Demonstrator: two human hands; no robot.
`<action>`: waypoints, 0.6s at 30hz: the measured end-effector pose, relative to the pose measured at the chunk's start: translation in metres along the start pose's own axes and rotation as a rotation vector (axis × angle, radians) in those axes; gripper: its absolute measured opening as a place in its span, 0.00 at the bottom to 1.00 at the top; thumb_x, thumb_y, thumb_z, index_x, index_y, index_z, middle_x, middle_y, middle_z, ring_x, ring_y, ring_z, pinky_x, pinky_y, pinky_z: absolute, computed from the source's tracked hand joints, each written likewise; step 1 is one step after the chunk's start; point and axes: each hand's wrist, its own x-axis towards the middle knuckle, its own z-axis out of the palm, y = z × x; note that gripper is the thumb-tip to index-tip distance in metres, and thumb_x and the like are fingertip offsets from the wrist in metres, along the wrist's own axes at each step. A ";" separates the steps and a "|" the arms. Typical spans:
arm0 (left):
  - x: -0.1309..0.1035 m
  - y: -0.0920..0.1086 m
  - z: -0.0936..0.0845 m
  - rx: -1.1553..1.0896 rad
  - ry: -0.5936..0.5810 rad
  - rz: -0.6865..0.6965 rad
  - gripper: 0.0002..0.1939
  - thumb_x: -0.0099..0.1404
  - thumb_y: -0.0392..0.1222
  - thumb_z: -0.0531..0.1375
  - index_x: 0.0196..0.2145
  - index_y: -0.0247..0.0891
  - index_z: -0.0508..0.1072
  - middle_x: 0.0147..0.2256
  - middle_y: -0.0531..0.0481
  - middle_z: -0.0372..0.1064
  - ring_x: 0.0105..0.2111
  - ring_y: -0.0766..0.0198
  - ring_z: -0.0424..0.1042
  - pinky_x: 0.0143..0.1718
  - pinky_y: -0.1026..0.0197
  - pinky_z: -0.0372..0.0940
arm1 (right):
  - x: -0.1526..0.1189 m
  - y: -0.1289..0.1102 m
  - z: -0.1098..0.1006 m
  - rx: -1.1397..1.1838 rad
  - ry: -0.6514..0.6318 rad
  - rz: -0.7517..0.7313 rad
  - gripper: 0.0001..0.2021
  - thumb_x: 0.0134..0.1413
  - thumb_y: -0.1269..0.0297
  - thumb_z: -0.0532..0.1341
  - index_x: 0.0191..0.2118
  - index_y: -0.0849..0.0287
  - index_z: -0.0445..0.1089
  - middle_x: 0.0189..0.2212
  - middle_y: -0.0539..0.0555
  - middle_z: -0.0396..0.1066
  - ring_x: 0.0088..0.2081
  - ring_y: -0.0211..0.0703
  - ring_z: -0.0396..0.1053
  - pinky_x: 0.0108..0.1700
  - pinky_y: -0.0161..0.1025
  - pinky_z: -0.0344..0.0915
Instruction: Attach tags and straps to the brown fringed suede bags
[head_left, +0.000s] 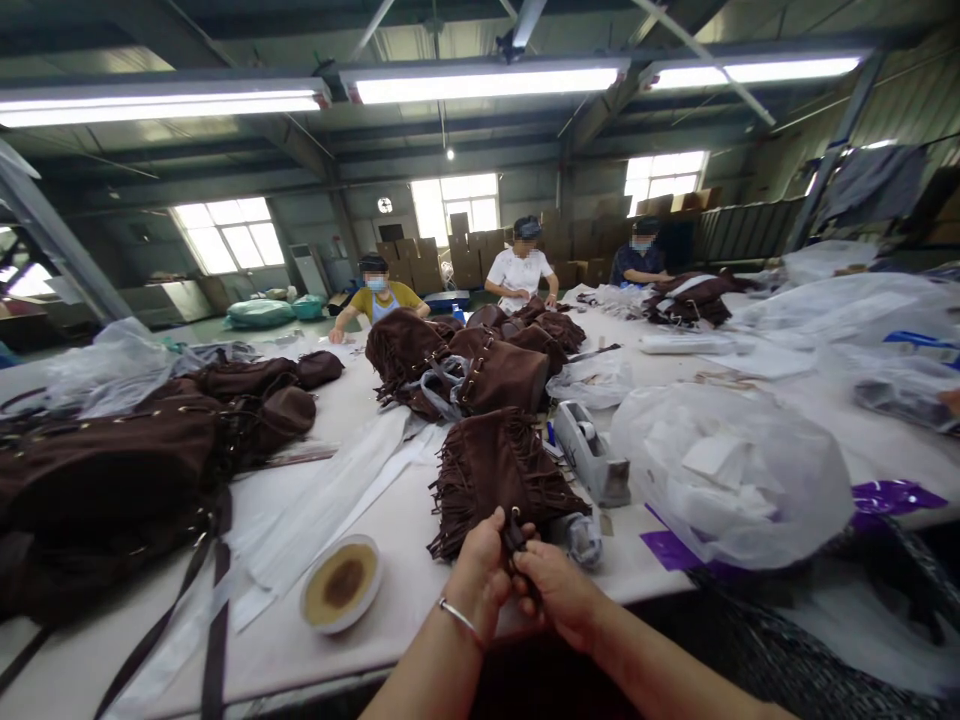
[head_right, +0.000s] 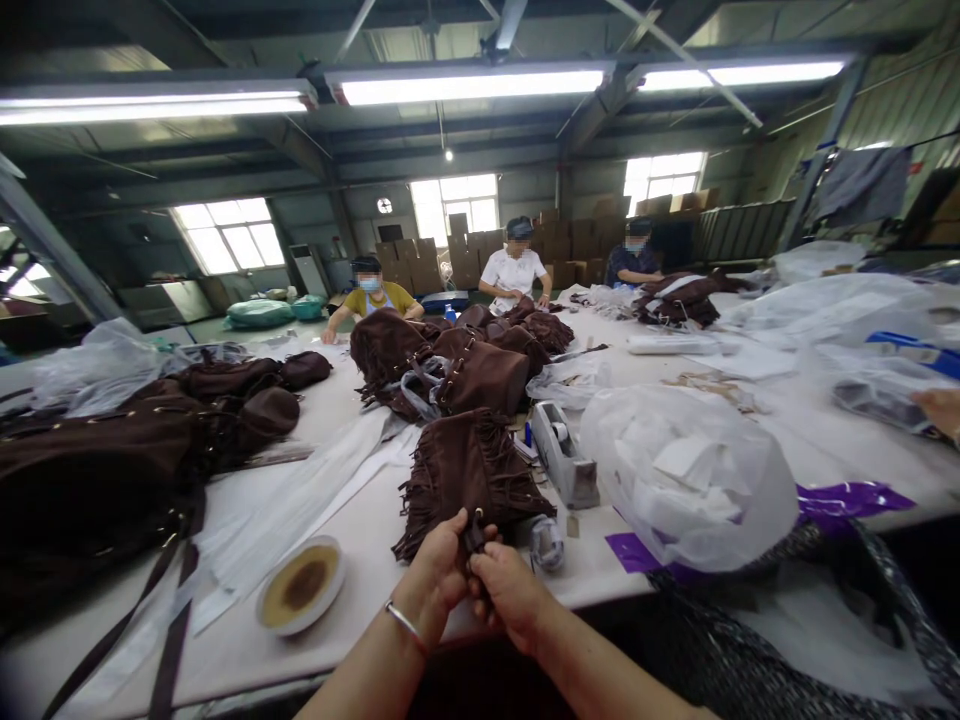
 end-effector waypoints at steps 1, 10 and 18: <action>0.002 0.000 0.000 -0.011 0.023 0.012 0.23 0.72 0.53 0.48 0.30 0.33 0.70 0.20 0.44 0.70 0.17 0.57 0.69 0.15 0.60 0.62 | -0.001 0.002 -0.001 0.011 -0.021 0.007 0.12 0.46 0.54 0.58 0.31 0.56 0.57 0.20 0.42 0.62 0.15 0.29 0.57 0.15 0.29 0.43; -0.011 -0.008 -0.005 0.014 -0.083 0.029 0.26 0.70 0.61 0.51 0.29 0.34 0.70 0.20 0.48 0.69 0.16 0.60 0.68 0.17 0.58 0.67 | -0.005 0.000 -0.008 0.086 -0.088 0.057 0.14 0.47 0.52 0.60 0.33 0.56 0.59 0.21 0.42 0.62 0.15 0.30 0.58 0.16 0.28 0.47; -0.020 -0.017 -0.006 0.191 0.005 0.165 0.20 0.69 0.52 0.57 0.27 0.34 0.70 0.16 0.50 0.66 0.11 0.63 0.63 0.12 0.63 0.60 | -0.002 0.003 0.001 -0.009 -0.108 -0.025 0.14 0.50 0.52 0.59 0.35 0.57 0.61 0.19 0.42 0.61 0.14 0.30 0.57 0.13 0.28 0.47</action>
